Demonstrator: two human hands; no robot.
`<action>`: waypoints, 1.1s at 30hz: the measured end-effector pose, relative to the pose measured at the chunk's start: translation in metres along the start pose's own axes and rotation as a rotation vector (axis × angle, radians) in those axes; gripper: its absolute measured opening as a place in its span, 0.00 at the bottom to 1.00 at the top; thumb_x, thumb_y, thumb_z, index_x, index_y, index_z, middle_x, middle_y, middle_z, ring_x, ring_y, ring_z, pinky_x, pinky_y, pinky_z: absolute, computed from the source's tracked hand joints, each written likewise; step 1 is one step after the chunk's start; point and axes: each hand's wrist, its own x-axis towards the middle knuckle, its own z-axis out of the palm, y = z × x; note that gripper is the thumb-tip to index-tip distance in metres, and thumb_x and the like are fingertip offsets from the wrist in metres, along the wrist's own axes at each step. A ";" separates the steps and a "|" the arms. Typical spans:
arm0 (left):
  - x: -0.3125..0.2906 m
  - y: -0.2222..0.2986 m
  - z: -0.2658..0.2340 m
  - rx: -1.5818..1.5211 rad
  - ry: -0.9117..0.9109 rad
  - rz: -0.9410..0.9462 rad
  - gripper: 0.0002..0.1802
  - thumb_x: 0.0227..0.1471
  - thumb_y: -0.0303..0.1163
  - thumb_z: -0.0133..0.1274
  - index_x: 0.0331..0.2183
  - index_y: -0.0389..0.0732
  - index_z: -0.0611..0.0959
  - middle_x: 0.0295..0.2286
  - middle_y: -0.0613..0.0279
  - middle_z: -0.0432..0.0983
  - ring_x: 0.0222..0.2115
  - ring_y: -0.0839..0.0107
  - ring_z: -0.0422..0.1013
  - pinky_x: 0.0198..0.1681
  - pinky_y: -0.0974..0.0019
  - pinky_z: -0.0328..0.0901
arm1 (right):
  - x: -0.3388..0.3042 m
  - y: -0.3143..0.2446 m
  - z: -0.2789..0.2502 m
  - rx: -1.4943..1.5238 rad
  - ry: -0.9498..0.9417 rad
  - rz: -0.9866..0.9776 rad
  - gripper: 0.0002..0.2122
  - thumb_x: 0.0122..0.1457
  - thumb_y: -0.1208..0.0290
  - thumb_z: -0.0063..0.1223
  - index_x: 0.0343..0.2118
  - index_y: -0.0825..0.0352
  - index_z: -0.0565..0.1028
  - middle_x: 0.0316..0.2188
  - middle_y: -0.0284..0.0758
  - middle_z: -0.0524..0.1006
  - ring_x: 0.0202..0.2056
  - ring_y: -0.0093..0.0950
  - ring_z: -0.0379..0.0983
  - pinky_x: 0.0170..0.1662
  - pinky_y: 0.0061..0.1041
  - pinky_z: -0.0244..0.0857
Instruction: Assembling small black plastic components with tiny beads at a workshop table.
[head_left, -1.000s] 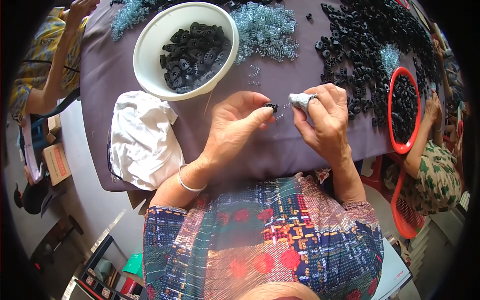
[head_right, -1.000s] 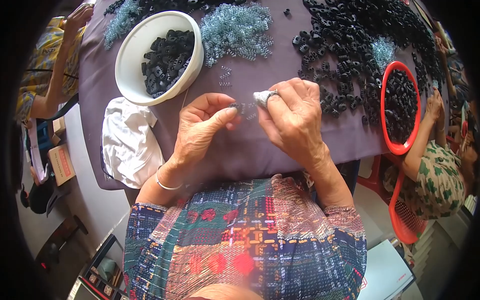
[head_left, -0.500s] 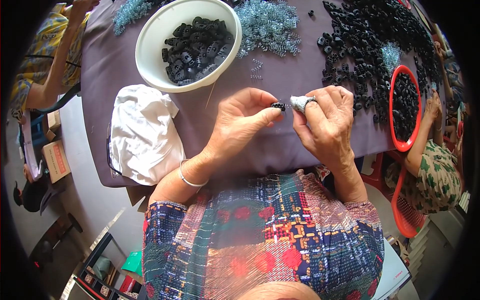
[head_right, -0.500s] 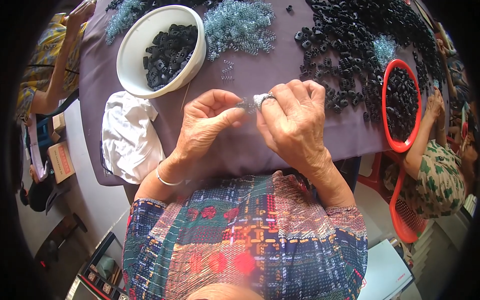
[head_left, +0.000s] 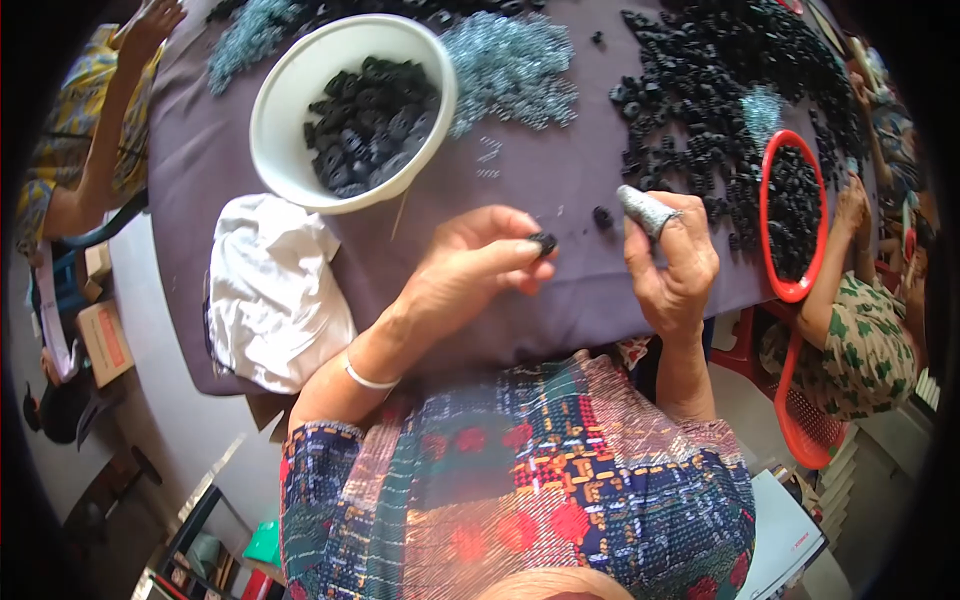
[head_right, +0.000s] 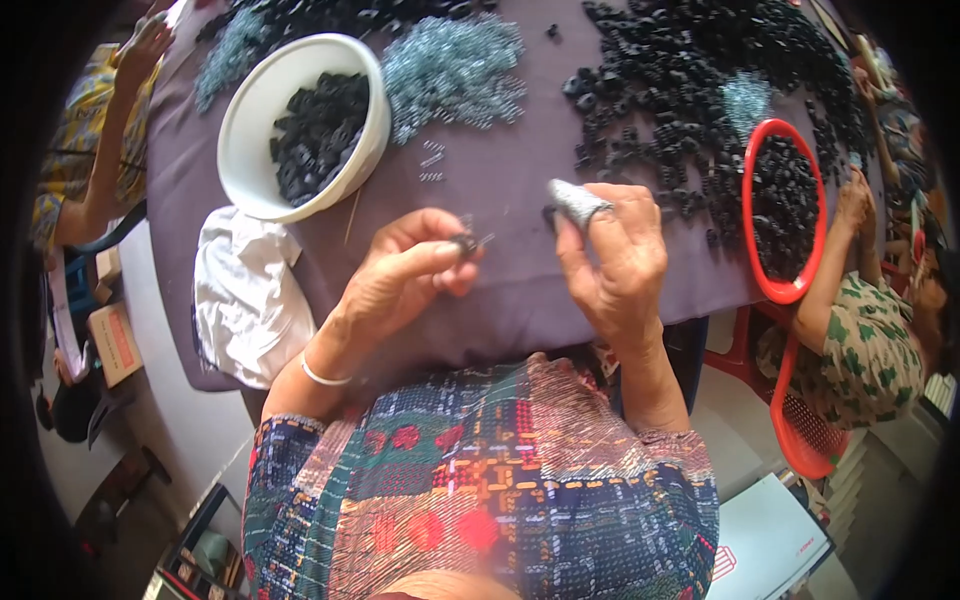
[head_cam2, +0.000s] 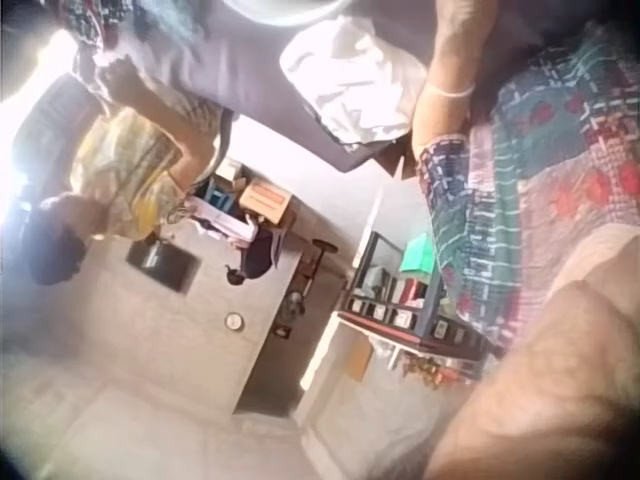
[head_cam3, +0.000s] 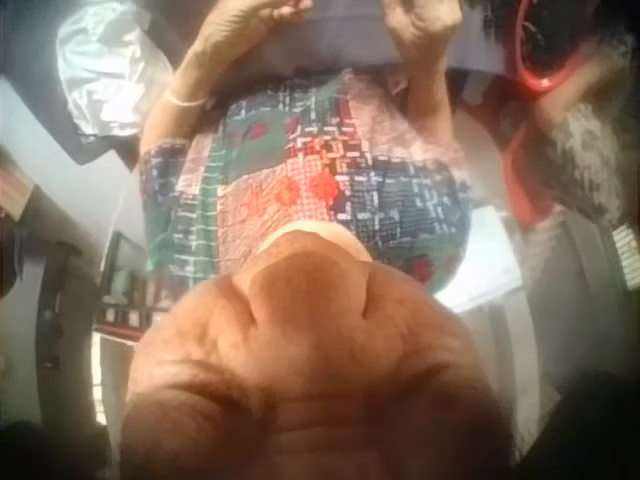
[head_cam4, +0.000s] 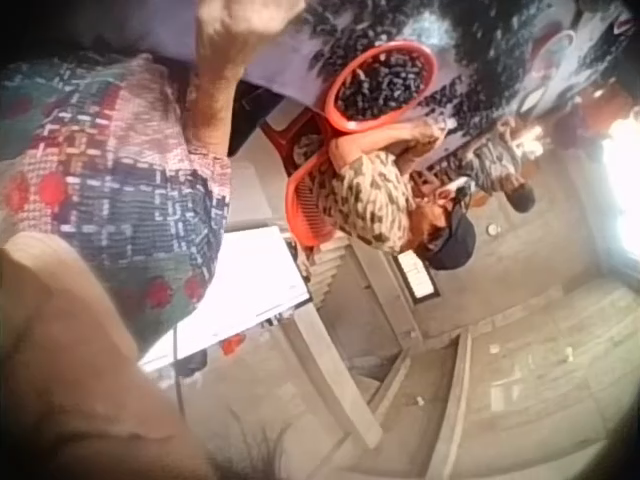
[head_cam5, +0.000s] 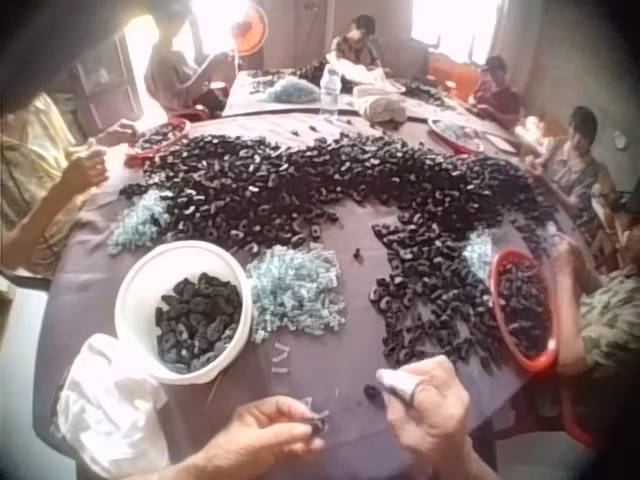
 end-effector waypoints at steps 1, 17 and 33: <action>-0.001 0.000 -0.001 -0.042 -0.039 -0.004 0.07 0.53 0.27 0.55 0.36 0.36 0.78 0.32 0.60 0.77 0.32 0.73 0.76 0.34 0.72 0.70 | 0.000 0.010 -0.005 -0.096 0.050 0.002 0.11 0.48 0.86 0.58 0.36 0.72 0.78 0.33 0.39 0.76 0.34 0.32 0.73 0.37 0.26 0.68; 0.002 0.001 0.002 0.010 -0.007 -0.007 0.06 0.50 0.26 0.58 0.33 0.39 0.78 0.27 0.66 0.75 0.26 0.76 0.71 0.30 0.71 0.67 | 0.017 0.042 0.019 -0.299 -0.171 -0.201 0.08 0.45 0.78 0.60 0.30 0.67 0.76 0.33 0.34 0.74 0.35 0.32 0.70 0.38 0.32 0.60; 0.000 0.004 0.003 0.069 0.039 -0.025 0.07 0.51 0.28 0.58 0.34 0.40 0.78 0.26 0.66 0.75 0.26 0.76 0.71 0.31 0.71 0.67 | 0.024 0.053 0.029 -0.585 -0.028 0.023 0.10 0.40 0.67 0.65 0.25 0.61 0.76 0.30 0.28 0.70 0.36 0.29 0.67 0.39 0.33 0.56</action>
